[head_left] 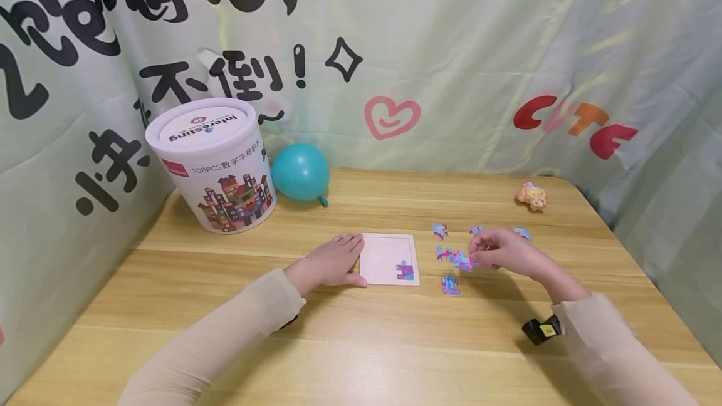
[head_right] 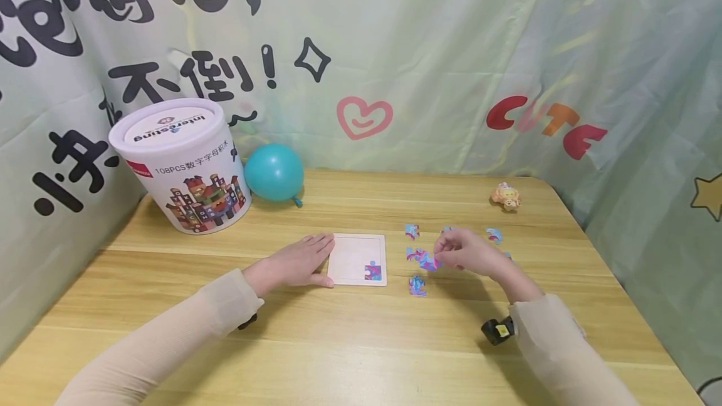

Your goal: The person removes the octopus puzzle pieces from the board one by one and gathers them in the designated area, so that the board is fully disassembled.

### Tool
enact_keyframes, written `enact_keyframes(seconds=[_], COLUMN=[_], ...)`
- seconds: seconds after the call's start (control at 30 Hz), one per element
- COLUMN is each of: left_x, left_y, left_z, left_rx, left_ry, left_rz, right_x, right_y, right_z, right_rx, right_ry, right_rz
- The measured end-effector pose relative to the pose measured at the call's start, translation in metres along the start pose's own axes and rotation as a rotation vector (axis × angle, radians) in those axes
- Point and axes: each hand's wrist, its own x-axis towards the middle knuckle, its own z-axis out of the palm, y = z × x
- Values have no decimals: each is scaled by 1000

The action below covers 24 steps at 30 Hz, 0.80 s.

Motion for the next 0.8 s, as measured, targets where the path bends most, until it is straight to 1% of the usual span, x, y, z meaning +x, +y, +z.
enact_keyframes(seconds=[0.13, 0.27, 0.47, 0.63, 0.8], left_x=[-1, -1, -1, -1, 0], left_y=[0, 1, 1, 1, 0], left_z=[-1, -1, -1, -1, 0], left_rx=[1, 2, 15, 17, 15], left_ry=[-1, -1, 0, 3, 3], left_rz=[-3, -2, -1, 3, 2], right_x=[-13, -22, -31, -34, -34], right_y=[16, 28, 39, 45, 48], right_z=[-6, -10, -11, -12, -13], right_rx=[6, -26, -19, -12, -30], right_ry=[-30, -46, -82, -98, -103], right_rz=[23, 84, 164, 186, 186])
